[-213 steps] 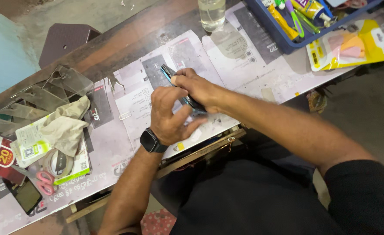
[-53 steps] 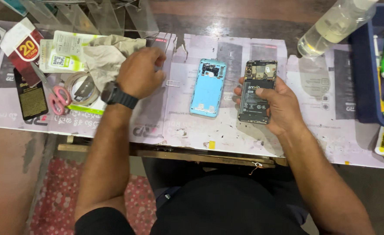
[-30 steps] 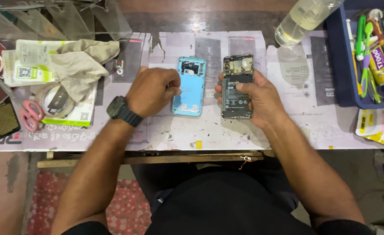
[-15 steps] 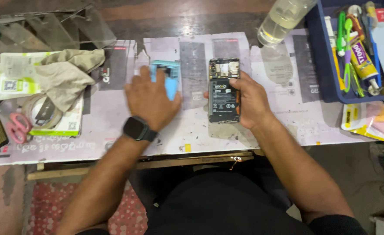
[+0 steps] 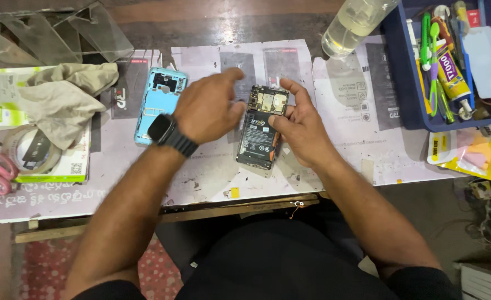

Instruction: The person uses a prying tool to separate the back cover from a smartphone, then uses a screwdriver to remove screws from the internal frame. The back cover is set aside, and the phone remains open with the battery and motherboard exposed.

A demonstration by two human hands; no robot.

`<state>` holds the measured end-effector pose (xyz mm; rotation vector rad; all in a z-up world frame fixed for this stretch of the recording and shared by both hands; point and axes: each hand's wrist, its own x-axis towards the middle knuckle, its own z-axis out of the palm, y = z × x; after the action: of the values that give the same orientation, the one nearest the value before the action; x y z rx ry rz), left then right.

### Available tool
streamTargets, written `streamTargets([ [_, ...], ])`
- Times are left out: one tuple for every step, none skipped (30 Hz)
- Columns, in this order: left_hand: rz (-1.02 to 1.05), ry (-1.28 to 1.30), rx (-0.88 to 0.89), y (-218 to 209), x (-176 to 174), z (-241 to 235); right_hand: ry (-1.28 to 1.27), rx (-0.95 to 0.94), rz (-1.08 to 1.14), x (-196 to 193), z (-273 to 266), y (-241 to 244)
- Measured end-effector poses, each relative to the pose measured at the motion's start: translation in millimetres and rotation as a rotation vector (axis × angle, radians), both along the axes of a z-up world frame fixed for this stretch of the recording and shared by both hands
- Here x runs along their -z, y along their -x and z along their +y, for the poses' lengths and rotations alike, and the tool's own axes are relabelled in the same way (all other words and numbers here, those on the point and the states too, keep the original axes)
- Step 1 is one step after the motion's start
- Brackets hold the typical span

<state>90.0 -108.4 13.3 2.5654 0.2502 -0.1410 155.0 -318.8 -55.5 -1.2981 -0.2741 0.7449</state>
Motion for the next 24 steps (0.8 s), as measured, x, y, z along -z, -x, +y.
streamTargets([
  [0.111, 0.033, 0.044, -7, -1, -1, 0.000, -0.011, -0.030, -3, 1, 0],
  [0.088, 0.041, 0.107, -11, -2, 0, 0.000, -0.022, -0.060, -6, 1, 0],
  [0.066, 0.047, 0.172, -15, -3, 2, -0.002, -0.031, -0.089, -9, 1, 0],
  [0.043, 0.053, 0.237, -17, -3, 2, 0.064, -0.038, -0.097, -13, 2, 0],
  [0.044, 0.061, 0.241, -17, -2, 3, 0.129, -0.044, -0.101, -17, 2, -1],
  [0.045, 0.068, 0.245, -17, -1, 4, 0.194, -0.051, -0.105, -22, 2, -2],
  [0.047, 0.076, 0.249, -18, 0, 6, 0.272, -0.072, -0.147, -26, 2, -3],
  [0.040, 0.073, 0.264, -17, 2, 8, 0.350, -0.093, -0.189, -30, 3, -5],
  [0.033, 0.070, 0.277, -16, 3, 10, 0.428, -0.117, -0.231, -34, 4, -7],
  [0.026, 0.067, 0.290, -15, 4, 12, 0.480, -0.131, -0.252, -38, 4, -8],
  [0.039, 0.056, 0.286, -15, 5, 13, 0.531, -0.147, -0.275, -42, 5, -10],
  [0.053, 0.046, 0.283, -15, 5, 14, 0.581, -0.163, -0.298, -45, 6, -12],
  [0.068, 0.035, 0.276, -15, 6, 15, 0.584, -0.180, -0.307, -47, 8, -13],
  [0.076, 0.040, 0.272, -16, 6, 15, 0.588, -0.197, -0.317, -49, 9, -15],
  [0.085, 0.042, 0.268, -16, 7, 16, 0.588, -0.213, -0.326, -50, 12, -16],
  [0.095, 0.044, 0.264, -16, 7, 17, 0.617, -0.216, -0.338, -50, 14, -17],
  [0.085, 0.046, 0.268, -16, 7, 18, 0.648, -0.213, -0.347, -50, 14, -17],
  [0.076, 0.049, 0.271, -16, 6, 19, 0.679, -0.211, -0.356, -49, 14, -18],
  [0.064, 0.050, 0.276, -15, 6, 19, 0.696, -0.212, -0.445, -48, 14, -18],
  [0.069, 0.054, 0.274, -16, 6, 19, 0.713, -0.214, -0.534, -48, 15, -18],
  [0.073, 0.057, 0.269, -15, 6, 19, 0.728, -0.217, -0.625, -47, 15, -19],
  [0.078, 0.060, 0.265, -16, 5, 19, 0.776, -0.223, -0.641, -47, 16, -20],
  [0.092, 0.067, 0.253, -17, 5, 19, 0.823, -0.230, -0.657, -46, 17, -21],
  [0.106, 0.074, 0.240, -17, 5, 18, 0.870, -0.237, -0.672, -46, 17, -21],
])
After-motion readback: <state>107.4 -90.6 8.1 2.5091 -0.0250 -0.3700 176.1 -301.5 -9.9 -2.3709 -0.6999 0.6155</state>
